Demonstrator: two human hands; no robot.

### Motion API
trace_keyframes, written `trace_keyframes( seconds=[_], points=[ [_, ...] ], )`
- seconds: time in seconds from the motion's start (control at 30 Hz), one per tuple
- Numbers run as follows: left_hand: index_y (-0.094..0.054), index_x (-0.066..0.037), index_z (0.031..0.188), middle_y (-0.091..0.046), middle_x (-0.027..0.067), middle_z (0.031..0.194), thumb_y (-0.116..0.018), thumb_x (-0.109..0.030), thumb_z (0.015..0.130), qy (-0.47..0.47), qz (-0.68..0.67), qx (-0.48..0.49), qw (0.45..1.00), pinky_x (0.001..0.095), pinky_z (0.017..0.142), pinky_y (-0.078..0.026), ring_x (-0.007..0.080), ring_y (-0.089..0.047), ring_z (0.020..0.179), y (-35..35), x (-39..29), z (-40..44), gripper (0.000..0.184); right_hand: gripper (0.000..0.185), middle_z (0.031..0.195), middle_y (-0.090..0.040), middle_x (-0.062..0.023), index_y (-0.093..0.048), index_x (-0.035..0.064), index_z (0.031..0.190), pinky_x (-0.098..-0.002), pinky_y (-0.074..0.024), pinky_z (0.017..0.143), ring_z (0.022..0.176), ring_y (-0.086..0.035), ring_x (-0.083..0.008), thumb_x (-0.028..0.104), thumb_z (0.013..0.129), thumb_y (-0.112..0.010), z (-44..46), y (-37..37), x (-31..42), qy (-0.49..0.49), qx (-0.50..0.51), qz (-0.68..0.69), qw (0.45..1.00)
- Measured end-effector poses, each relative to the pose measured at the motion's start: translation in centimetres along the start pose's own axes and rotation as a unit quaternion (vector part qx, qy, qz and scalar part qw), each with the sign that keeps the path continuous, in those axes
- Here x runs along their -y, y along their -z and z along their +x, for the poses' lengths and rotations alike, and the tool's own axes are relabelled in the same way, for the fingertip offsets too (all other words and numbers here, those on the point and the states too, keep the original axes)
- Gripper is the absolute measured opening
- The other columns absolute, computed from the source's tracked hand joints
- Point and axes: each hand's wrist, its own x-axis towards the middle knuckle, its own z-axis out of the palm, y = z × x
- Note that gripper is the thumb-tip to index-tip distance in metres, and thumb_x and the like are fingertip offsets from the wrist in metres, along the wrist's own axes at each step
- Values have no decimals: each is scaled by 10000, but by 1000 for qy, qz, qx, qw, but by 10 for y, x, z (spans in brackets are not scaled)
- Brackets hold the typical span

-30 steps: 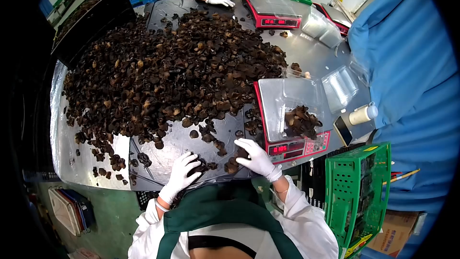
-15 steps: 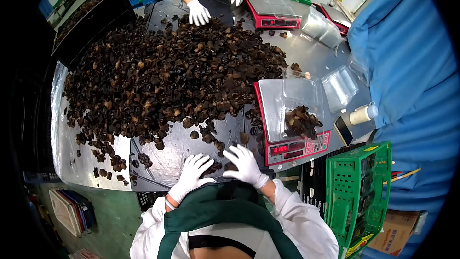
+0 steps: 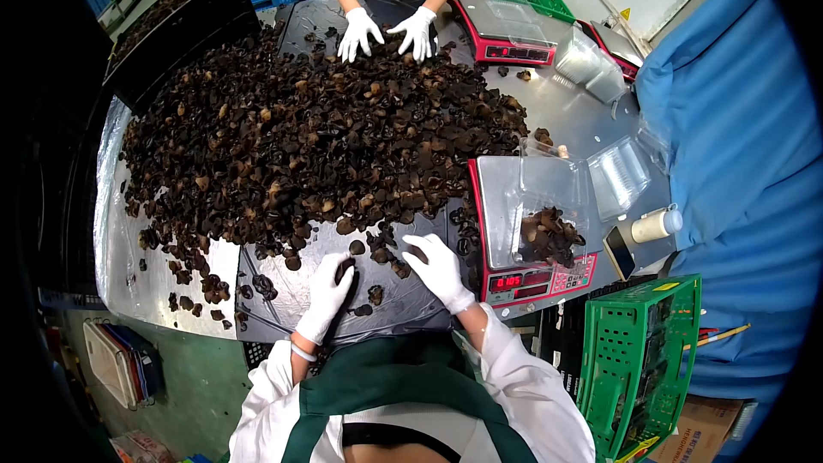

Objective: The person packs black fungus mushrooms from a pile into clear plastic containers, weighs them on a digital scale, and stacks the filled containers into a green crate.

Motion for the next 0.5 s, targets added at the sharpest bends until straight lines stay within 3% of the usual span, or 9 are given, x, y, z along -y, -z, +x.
trace_keyframes(
  seconds=[0.1,0.13,0.23,0.3,0.37,0.4,0.43,0.47,0.5],
  points=[
    [-569,-86,1194,-608,114,1135,-657,-144,806,-40,71,5,997,356,859,-506,279,-605,1020,-2,-15,26,402,359,903,-582,-78,-628,196,1158,-347,-518,672,780,-631,-269,348,834,-656,25,-28,0,2,59,-94,994],
    [-544,-108,1247,-577,106,1217,-654,-168,795,-25,115,48,992,362,873,-504,274,-588,1047,-6,-10,28,469,374,924,-577,-81,-628,197,1158,-353,-521,669,787,-633,-269,368,826,-657,29,-38,3,11,78,-117,990],
    [-595,-100,1133,-592,85,1130,-668,-175,769,-28,189,106,976,360,804,-520,267,-597,1000,-19,1,29,379,360,986,-559,-100,-635,183,1086,-369,-524,641,775,-639,-274,400,800,-662,36,-68,3,47,91,-209,973],
    [-603,-87,1081,-600,92,1081,-664,-162,775,-18,178,98,979,361,788,-519,281,-601,982,-21,7,28,321,303,958,-563,-105,-645,166,1025,-376,-519,634,761,-634,-282,373,804,-657,43,-68,-5,9,110,-187,976],
    [-612,-74,1029,-609,98,1031,-660,-149,780,-8,166,90,982,362,772,-518,294,-606,964,-19,12,25,264,236,867,-582,-121,-642,121,946,-373,-515,643,749,-620,-311,302,798,-668,46,-54,-13,11,84,-131,988],
    [-610,-59,993,-613,110,991,-651,-127,788,20,78,43,996,355,773,-514,304,-611,935,-18,15,24,221,212,841,-603,-79,-637,94,973,-319,-497,641,717,-608,-227,239,822,-667,45,-44,-18,-70,106,48,991],
    [-608,-43,958,-618,121,950,-642,-105,795,49,-12,-6,999,347,773,-509,314,-615,907,-16,17,24,178,192,815,-624,-37,-632,67,1000,-265,-479,640,685,-596,-143,176,847,-667,47,-31,-17,-150,124,225,955],
    [-607,-24,957,-632,125,927,-624,-75,809,91,-72,-7,993,322,798,-498,289,-628,889,-12,20,23,157,192,842,-614,3,-624,33,1025,-231,-465,646,712,-564,-76,141,870,-658,44,-14,-16,-192,114,317,922],
    [-616,-19,996,-650,115,980,-609,-60,826,139,-137,23,980,303,850,-480,239,-629,937,-6,22,22,175,161,832,-609,10,-614,30,998,-227,-460,630,685,-556,-72,129,875,-646,41,-1,-12,-206,69,359,908]
  ],
)
